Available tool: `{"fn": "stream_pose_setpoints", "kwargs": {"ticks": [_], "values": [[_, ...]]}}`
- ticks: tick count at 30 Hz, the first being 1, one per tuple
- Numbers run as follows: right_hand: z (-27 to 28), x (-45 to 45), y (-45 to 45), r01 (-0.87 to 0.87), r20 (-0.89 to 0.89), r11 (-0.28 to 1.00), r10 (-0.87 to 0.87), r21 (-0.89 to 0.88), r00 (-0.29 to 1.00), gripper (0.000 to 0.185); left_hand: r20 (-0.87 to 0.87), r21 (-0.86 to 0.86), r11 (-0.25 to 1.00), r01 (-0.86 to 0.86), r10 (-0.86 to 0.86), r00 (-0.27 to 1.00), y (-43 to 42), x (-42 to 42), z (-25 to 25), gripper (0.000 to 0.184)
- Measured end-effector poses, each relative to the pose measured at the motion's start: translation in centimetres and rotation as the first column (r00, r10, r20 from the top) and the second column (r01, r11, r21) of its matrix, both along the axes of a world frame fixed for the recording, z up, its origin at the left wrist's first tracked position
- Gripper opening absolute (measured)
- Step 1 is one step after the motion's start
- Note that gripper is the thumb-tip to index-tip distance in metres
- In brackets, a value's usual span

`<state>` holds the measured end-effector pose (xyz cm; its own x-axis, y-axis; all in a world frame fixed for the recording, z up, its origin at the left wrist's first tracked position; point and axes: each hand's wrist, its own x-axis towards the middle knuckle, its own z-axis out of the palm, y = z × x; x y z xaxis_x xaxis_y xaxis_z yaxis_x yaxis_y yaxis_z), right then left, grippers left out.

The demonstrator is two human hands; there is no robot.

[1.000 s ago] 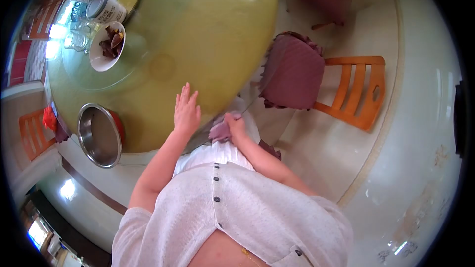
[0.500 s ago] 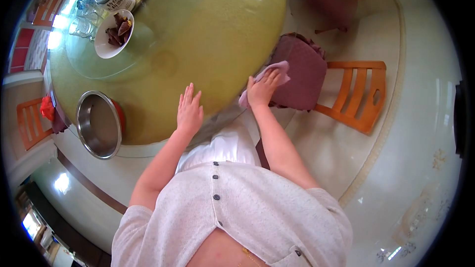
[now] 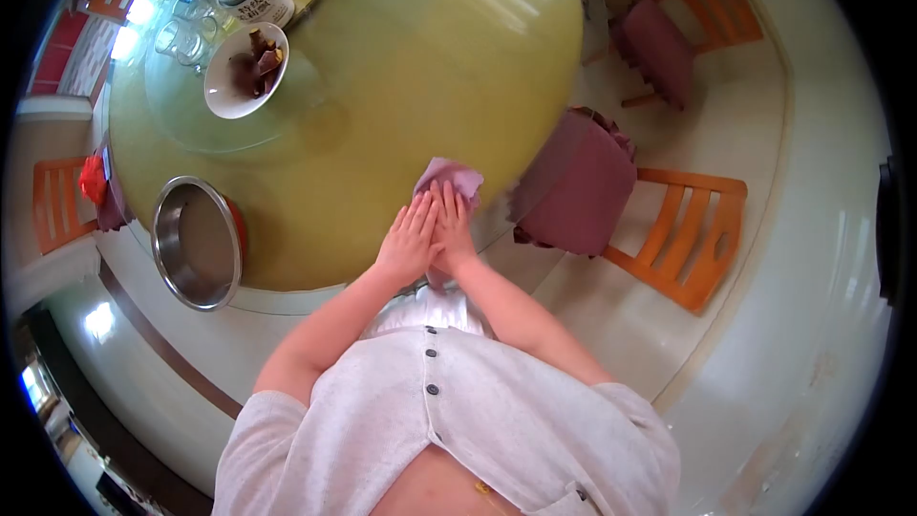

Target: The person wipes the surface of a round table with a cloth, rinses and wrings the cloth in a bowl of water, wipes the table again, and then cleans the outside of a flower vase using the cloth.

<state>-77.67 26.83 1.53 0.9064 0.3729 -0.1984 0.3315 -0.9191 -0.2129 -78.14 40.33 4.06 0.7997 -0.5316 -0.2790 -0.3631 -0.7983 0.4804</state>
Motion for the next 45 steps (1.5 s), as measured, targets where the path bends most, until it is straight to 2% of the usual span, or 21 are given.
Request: {"fn": "stream_pose_setpoints", "kwargs": {"ticks": [2, 3, 5, 7, 9, 10, 15, 17, 20, 25, 27, 28, 33, 37, 39, 40, 43, 45], "values": [[-0.4, 3.6, 0.3, 0.014, 0.119, 0.998, -0.006, -0.067, 0.993, 0.072, 0.011, 0.018, 0.998, -0.057, 0.056, 0.998, -0.4, 2.5, -0.1, 0.078], [-0.5, 5.5, 0.5, -0.001, 0.117, 0.998, 0.008, -0.065, 0.993, 0.072, 0.021, 0.03, 0.997, -0.068, 0.067, 0.998, -0.5, 4.6, -0.4, 0.078], [-0.3, 9.0, 0.8, -0.017, 0.147, 0.983, 0.045, -0.185, 0.988, 0.073, 0.038, 0.044, 0.995, -0.094, 0.092, 0.995, -0.7, 8.2, -0.6, 0.077], [-0.5, 11.9, 1.1, -0.029, 0.158, 0.981, 0.06, -0.191, 0.986, 0.072, 0.035, 0.068, 0.99, -0.127, 0.125, 0.992, -0.6, 11.1, -0.7, 0.073], [-0.5, 15.6, 2.3, -0.074, 0.166, 0.993, 0.09, -0.096, 0.982, 0.073, 0.087, 0.058, 0.971, -0.232, 0.226, 0.97, -0.1, 14.5, -1.4, 0.072], [-0.8, 17.7, 3.3, -0.11, 0.162, 0.994, 0.106, 0.015, 0.981, 0.071, 0.139, 0.04, 0.947, -0.32, 0.311, 0.94, 0.7, 15.9, -1.8, 0.072], [-2.2, 19.9, 6.9, -0.219, 0.205, 0.976, 0.211, 0.016, 0.956, 0.069, 0.118, 0.065, 0.891, -0.449, 0.44, 0.89, 3.9, 16.8, -1.8, 0.069], [-1.9, 20.1, 8.6, -0.317, 0.161, 0.943, 0.299, 0.101, 0.94, 0.068, 0.126, 0.103, 0.862, -0.496, 0.484, 0.866, 5.8, 15.4, -1.7, 0.069], [-1.6, 19.0, 12.0, -0.434, 0.147, 0.898, 0.42, 0.072, 0.895, 0.067, 0.098, 0.135, 0.793, -0.594, 0.586, 0.804, 8.8, 13.0, -1.7, 0.069], [-1.6, 15.9, 18.4, -0.566, 0.182, 0.811, 0.54, 0.147, 0.822, 0.066, 0.17, 0.13, 0.667, -0.734, 0.714, 0.679, 13.7, 7.6, -1.9, 0.069], [-1.6, 15.4, 19.4, -0.636, 0.148, 0.754, 0.619, 0.166, 0.772, 0.066, 0.181, 0.136, 0.649, -0.749, 0.727, 0.663, 14.5, 6.3, -2.3, 0.069], [-1.6, 14.2, 20.4, -0.709, 0.148, 0.694, 0.693, 0.125, 0.705, 0.067, 0.193, 0.14, 0.621, -0.771, 0.747, 0.637, 15.2, 4.5, -2.3, 0.069], [-1.3, 10.5, 21.7, -0.788, 0.182, 0.605, 0.767, 0.115, 0.615, 0.068, 0.216, 0.078, 0.547, -0.833, 0.807, 0.55, 15.6, -0.5, -2.9, 0.072], [-0.6, 5.8, 22.0, -0.833, 0.139, 0.543, 0.821, 0.105, 0.553, 0.07, 0.199, 0.084, 0.508, -0.857, 0.834, 0.514, 15.3, -5.9, -1.9, 0.073], [0.4, 3.5, 21.8, -0.876, 0.071, 0.48, 0.873, 0.042, 0.482, 0.072, 0.219, 0.148, 0.505, -0.85, 0.822, 0.526, 14.8, -8.7, -1.8, 0.073], [0.8, 2.4, 21.5, -0.887, 0.06, 0.46, 0.885, 0.039, 0.462, 0.072, 0.245, 0.114, 0.503, -0.857, 0.821, 0.515, 14.4, -9.9, -1.7, 0.073], [0.9, -0.6, 20.7, -0.895, 0.072, 0.447, 0.892, 0.01, 0.446, 0.072, 0.186, 0.137, 0.478, -0.868, 0.848, 0.496, 13.3, -12.5, -1.4, 0.075], [0.6, -2.0, 19.9, -0.89, 0.084, 0.451, 0.886, 0.063, 0.455, 0.073, 0.166, 0.165, 0.479, -0.862, 0.848, 0.503, 12.6, -13.7, -1.2, 0.075]]}}
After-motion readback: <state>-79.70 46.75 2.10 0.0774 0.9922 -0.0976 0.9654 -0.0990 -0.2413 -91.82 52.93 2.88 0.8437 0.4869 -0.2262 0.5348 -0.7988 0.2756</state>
